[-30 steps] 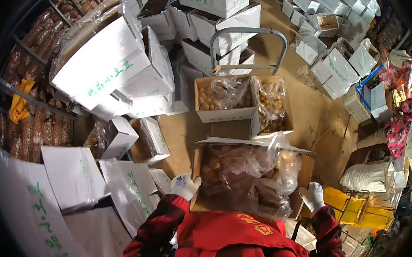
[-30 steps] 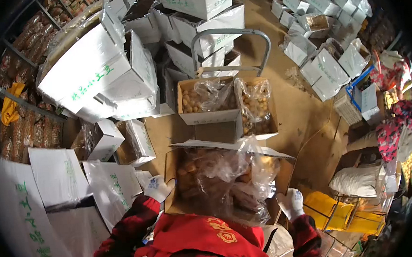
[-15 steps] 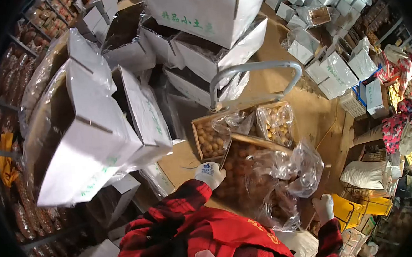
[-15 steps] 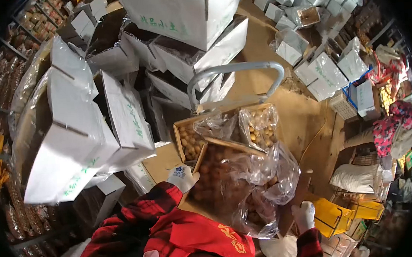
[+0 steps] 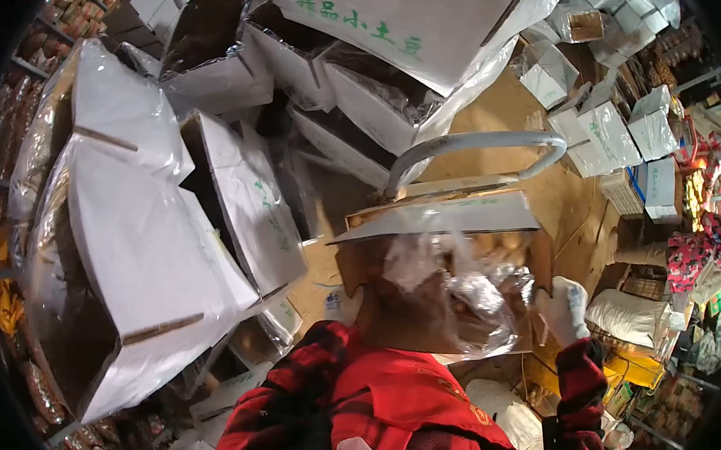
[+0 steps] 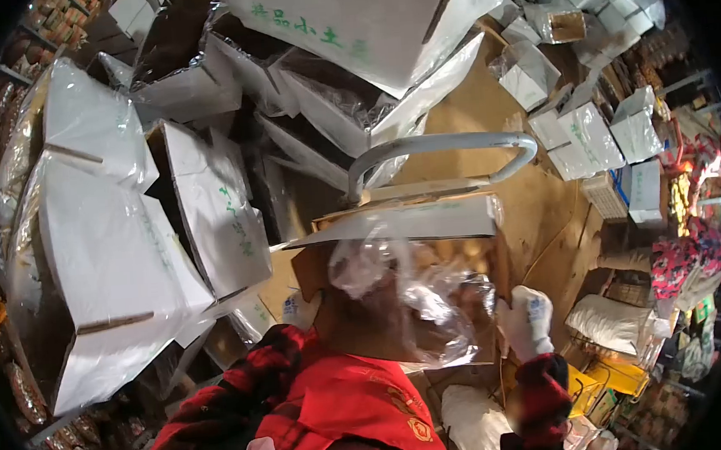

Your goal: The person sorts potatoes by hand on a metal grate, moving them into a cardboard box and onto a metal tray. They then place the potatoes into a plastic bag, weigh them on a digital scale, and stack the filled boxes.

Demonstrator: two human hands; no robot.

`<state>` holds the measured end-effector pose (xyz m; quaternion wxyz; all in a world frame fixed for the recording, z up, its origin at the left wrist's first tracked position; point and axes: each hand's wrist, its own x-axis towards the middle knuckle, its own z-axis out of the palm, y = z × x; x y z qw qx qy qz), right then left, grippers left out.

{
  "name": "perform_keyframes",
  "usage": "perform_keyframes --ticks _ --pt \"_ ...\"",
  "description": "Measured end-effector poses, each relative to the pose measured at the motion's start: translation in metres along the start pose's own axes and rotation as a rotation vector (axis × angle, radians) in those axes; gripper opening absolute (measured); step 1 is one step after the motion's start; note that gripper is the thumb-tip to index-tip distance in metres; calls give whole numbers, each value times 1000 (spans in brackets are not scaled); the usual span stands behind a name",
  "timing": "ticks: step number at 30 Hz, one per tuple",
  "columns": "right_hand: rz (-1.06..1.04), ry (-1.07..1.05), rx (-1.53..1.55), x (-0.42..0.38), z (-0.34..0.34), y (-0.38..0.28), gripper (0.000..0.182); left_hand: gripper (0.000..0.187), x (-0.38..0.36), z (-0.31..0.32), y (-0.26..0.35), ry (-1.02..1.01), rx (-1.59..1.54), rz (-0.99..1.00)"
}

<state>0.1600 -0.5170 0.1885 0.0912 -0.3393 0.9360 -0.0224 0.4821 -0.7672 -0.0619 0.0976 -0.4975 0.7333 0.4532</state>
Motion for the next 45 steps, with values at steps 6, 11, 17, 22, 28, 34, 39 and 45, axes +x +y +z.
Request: perform_keyframes --ticks 6,11,17,22,28,34,39,45 --pt "-43 -306 28 21 48 -50 31 55 21 -8 -79 184 171 -119" --pt "-38 -315 136 49 95 -45 37 48 11 -48 -44 68 114 -247" --pt "121 -407 8 80 139 8 38 54 34 -33 9 26 196 -333" --pt "307 -93 118 96 198 34 33 53 85 1 26 116 347 -212" --pt "302 253 360 -3 136 16 28 50 94 -26 25 -96 360 -202" --pt "758 -195 566 -239 210 -11 31 74 108 -30 32 115 474 -326" --pt "1229 -412 913 -409 191 -9 37 72 40 14 120 637 959 387" --pt "1717 -14 1032 -603 276 -14 38 42 -26 205 190 -295 334 888"
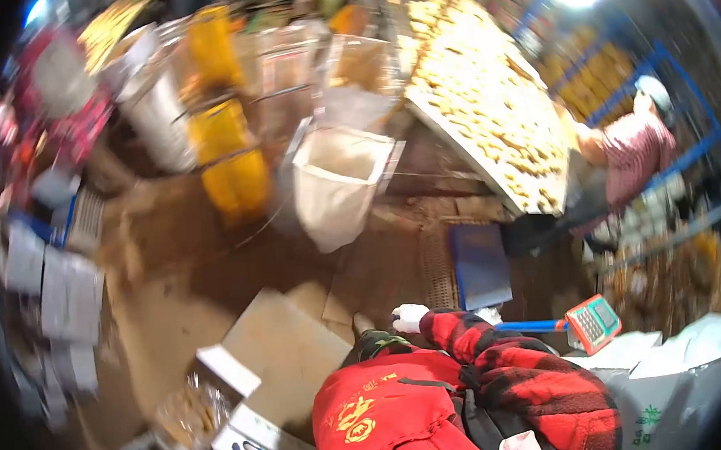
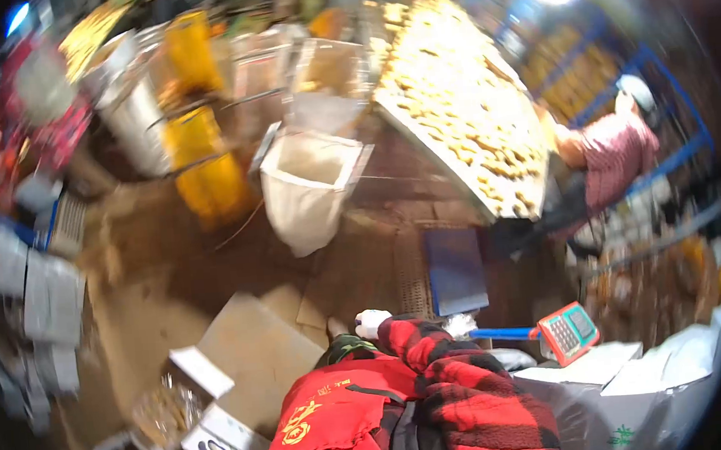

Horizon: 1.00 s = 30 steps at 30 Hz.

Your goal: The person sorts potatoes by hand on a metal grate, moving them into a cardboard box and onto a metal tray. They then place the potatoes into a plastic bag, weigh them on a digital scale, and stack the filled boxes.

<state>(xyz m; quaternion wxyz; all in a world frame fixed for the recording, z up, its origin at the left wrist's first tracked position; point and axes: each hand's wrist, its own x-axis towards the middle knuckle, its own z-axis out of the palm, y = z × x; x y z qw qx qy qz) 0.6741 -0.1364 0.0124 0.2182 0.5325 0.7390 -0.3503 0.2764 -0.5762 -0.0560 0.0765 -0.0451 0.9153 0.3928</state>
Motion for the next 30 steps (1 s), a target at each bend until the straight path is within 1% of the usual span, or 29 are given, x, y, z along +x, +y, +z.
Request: perform_keyframes --ticks 1,2,3,4,5,6,7,8,9,11,12,13,14,16,17,18,19,20,22,24,25,26,28,29,30 --pt "18 87 57 8 -5 26 37 41 5 52 27 -91 -101 7" --pt "36 159 107 9 -7 47 36 40 4 86 59 -180 -185 -1" --pt "88 90 245 11 -24 66 36 38 -11 115 121 -330 -245 -153" --pt "85 136 327 11 -33 82 31 36 -46 138 204 -470 -303 -314" --pt "49 140 356 11 -41 97 29 36 -94 149 276 -545 -158 -117" --pt "16 149 385 9 -49 108 27 35 -127 158 325 -616 -13 86" --pt "-99 211 352 13 -51 115 28 34 -90 202 284 -711 -22 401" --pt "-140 324 353 6 -53 131 28 34 -115 227 340 -846 56 543" --pt "22 292 527 1 -63 127 33 35 -119 245 358 -917 57 561" --pt "81 498 593 -20 -83 116 37 37 -142 280 392 -1065 99 607" --pt "117 675 652 -35 -98 110 38 37 -154 303 403 -1161 91 612" --pt "166 554 688 -63 -140 107 40 38 -174 323 422 -1236 192 764" --pt "159 640 536 -61 -146 119 35 38 -200 342 441 -1330 201 819" --pt "267 1116 391 -103 -183 126 33 42 -197 466 424 -1642 279 1047" --pt "335 1281 324 -136 -204 128 35 39 -239 465 448 -1740 193 1225" --pt "390 1441 242 -173 -230 129 38 37 -282 450 481 -1821 85 1398" --pt "469 1531 161 -220 -254 124 41 35 -315 461 491 -1917 143 1395" --pt "545 1610 78 -272 -273 112 43 32 -345 478 497 -1962 160 1494" --pt "716 1727 -184 -358 -301 77 43 31 -406 512 509 -2130 218 1730" --pt "976 1694 -412 -428 -319 33 47 29 -452 521 518 -2311 104 1735" --pt "1084 1656 -505 -460 -323 18 48 30 -475 526 520 -2378 173 1800" --pt "1191 1619 -594 -487 -326 2 48 30 -491 532 515 -2421 149 1810" --pt "1532 1404 -806 -539 -324 -24 49 38 -513 560 491 -2539 153 1886" --pt "1651 1345 -848 -561 -325 -38 49 42 -524 568 486 -2590 162 1924" --pt "1758 1285 -889 -583 -327 -51 49 48 -533 566 482 -2655 321 1859"
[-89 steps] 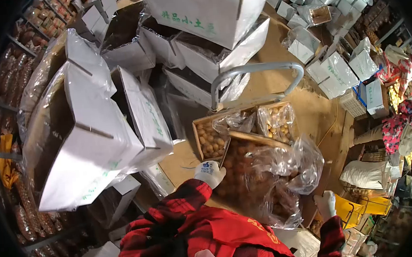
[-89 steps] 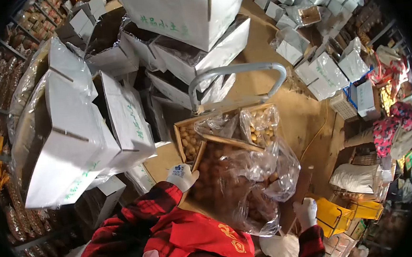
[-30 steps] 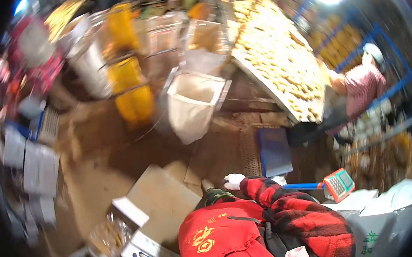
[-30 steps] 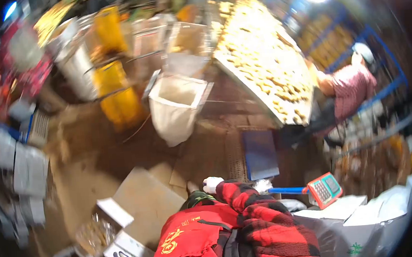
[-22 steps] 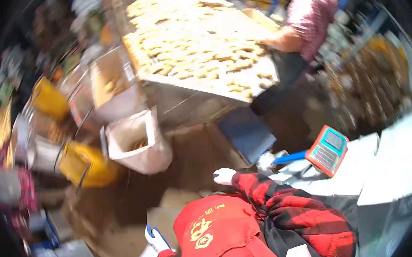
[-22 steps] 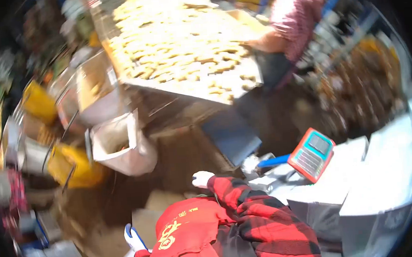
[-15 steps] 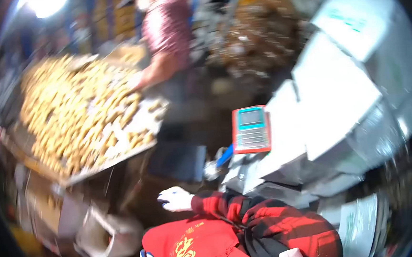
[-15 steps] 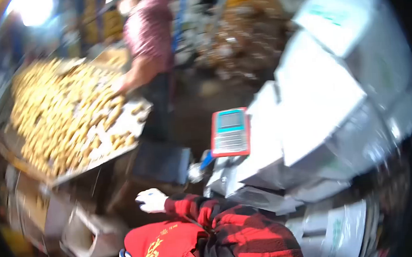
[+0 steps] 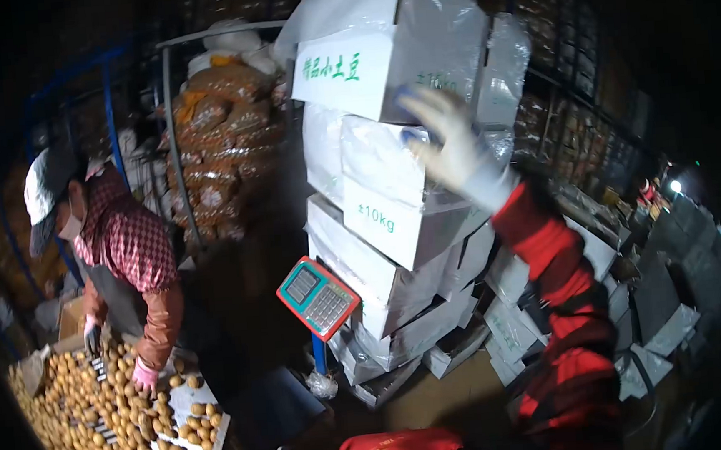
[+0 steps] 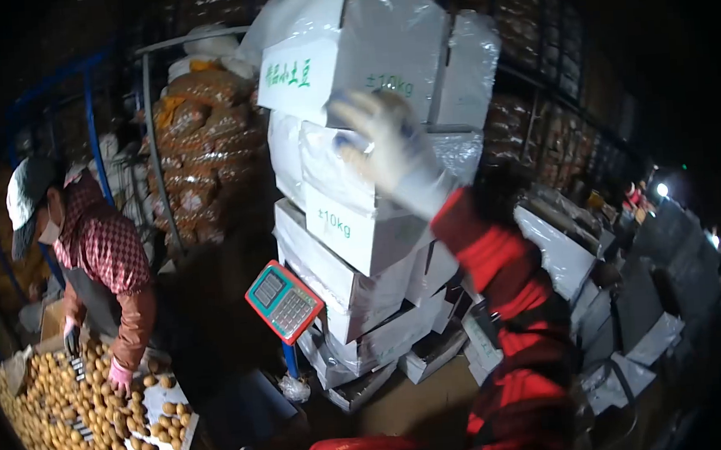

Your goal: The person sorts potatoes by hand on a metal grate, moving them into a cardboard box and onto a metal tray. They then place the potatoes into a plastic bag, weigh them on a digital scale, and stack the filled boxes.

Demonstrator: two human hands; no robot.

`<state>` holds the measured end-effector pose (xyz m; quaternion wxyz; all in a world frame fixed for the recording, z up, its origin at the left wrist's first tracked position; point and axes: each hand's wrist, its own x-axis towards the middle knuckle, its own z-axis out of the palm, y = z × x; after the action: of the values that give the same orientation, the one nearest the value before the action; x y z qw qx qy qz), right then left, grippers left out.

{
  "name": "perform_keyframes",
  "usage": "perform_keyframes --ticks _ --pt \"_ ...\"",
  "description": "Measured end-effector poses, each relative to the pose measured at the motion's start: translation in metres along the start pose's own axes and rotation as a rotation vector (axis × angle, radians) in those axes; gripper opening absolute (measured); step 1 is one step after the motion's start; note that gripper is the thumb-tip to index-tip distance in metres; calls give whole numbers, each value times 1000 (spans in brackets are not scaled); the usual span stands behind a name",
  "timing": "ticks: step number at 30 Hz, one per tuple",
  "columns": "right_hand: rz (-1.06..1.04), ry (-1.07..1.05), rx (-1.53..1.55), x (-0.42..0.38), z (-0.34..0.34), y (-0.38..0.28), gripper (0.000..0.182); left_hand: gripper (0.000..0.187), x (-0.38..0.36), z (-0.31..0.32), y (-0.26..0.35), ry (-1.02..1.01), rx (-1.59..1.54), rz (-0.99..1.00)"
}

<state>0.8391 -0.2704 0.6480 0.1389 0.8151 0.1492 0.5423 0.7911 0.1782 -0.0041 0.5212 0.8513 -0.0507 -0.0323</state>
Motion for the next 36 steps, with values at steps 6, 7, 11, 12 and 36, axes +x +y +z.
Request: perform_keyframes --ticks 6,7,11,12,36 --pt "309 -33 -375 78 -69 122 68 36 28 43 24 -286 73 65" --pt "328 -26 -436 91 -72 138 71 37 33 54 15 -289 66 118" --pt "349 -82 -485 131 -67 182 88 39 59 79 9 -303 15 130" --pt "310 -93 -484 141 -61 199 90 39 67 82 8 -308 7 97" --pt "45 -136 -162 207 -76 151 55 71 336 38 695 -457 -1032 608"
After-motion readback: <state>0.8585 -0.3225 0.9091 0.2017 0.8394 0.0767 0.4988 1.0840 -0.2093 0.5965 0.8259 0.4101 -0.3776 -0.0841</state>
